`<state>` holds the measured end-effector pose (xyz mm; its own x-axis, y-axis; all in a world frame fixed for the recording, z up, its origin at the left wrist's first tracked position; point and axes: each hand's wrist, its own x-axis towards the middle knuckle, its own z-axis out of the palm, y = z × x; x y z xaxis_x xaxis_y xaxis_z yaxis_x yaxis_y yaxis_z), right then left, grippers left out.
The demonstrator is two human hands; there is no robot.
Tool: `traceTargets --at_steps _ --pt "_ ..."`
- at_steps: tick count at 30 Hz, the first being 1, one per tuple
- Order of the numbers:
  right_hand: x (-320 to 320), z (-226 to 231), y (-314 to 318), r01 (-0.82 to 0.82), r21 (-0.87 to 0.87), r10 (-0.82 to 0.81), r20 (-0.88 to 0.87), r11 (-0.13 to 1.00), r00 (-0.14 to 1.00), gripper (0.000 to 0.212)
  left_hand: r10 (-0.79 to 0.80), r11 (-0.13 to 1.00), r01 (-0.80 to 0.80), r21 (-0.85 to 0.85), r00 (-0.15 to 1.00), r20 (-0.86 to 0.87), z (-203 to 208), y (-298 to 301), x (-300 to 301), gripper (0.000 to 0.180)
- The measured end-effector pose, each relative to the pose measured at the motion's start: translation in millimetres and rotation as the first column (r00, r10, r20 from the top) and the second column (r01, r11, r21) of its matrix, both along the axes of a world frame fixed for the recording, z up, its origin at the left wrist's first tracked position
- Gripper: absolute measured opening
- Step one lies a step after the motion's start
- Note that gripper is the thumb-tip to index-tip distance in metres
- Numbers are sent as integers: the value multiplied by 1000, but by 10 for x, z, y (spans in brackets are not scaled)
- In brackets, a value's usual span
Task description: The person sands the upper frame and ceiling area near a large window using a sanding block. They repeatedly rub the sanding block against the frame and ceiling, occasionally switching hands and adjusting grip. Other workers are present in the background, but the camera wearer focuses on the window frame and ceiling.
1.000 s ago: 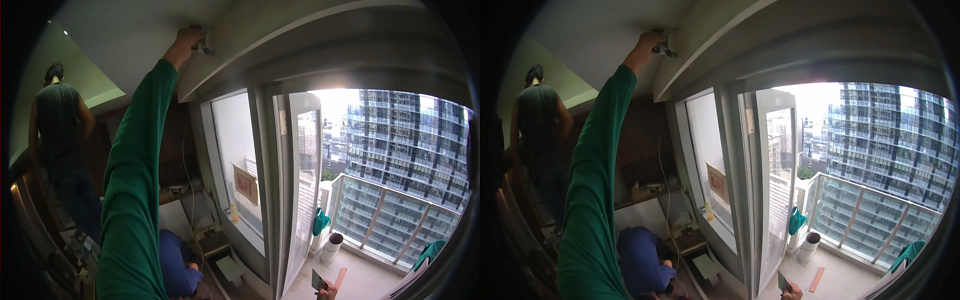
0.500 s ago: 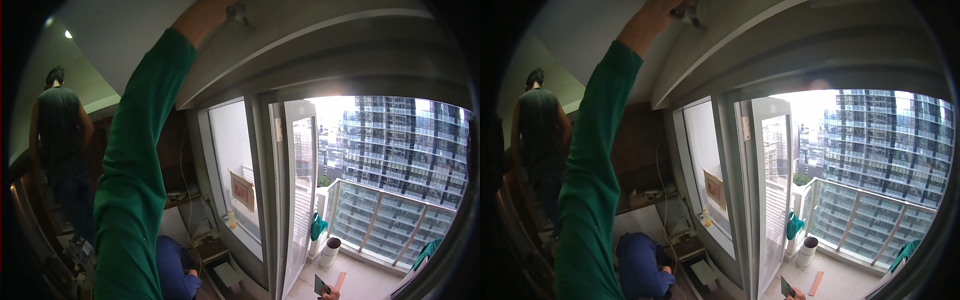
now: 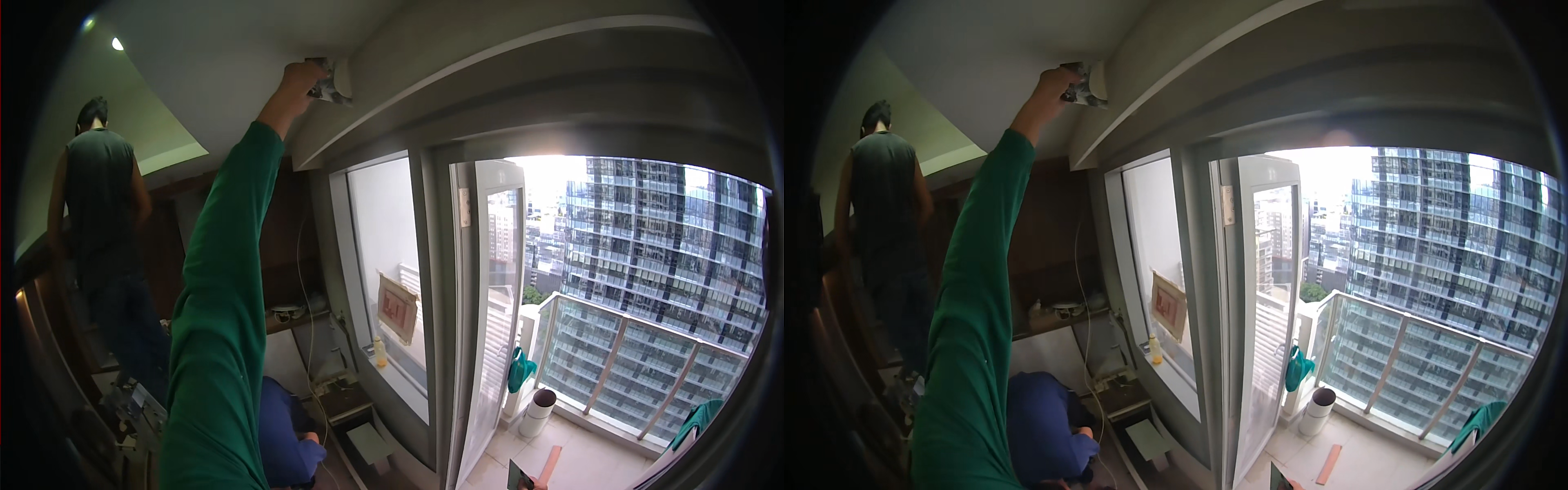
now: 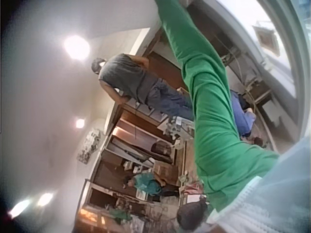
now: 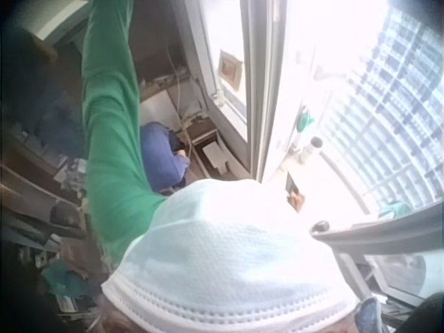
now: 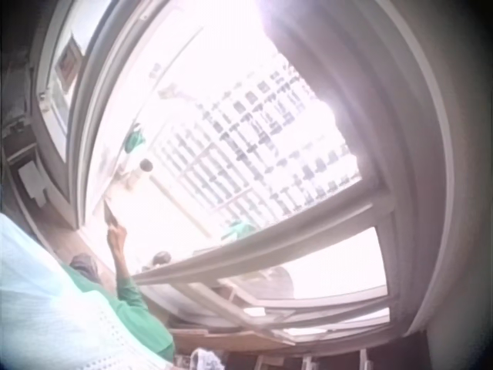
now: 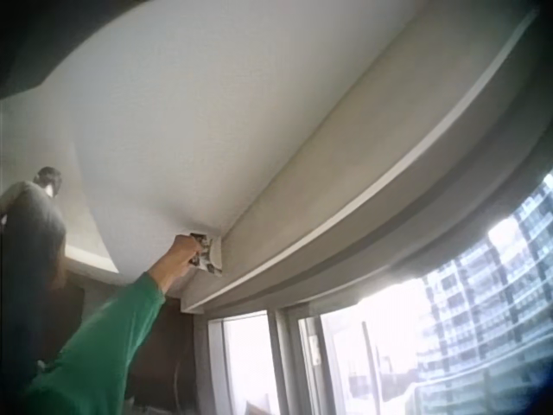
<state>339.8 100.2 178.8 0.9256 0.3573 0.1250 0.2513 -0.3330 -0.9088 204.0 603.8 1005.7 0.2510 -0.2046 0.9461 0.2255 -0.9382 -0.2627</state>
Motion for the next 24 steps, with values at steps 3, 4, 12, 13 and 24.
traceTargets --at_steps 3,4,12,13,24 --pt "42 -108 48 -29 -11 28 -26 1000 999 34 156 988 -156 -13 985 68 178 503 112 29" --pt "74 -148 92 -57 -15 56 -46 998 997 34 -147 858 177 -483 984 98 401 657 104 27" --pt "80 -497 -81 -61 -69 65 47 996 997 35 94 930 -98 -354 995 -28 368 -348 491 20" --pt "32 -380 -38 -57 -49 58 22 997 998 36 175 929 -181 -324 983 -46 360 -545 515 19" --pt "177 -97 370 -155 -67 152 -46 986 987 38 -437 683 517 -516 855 278 -95 843 -84 26"
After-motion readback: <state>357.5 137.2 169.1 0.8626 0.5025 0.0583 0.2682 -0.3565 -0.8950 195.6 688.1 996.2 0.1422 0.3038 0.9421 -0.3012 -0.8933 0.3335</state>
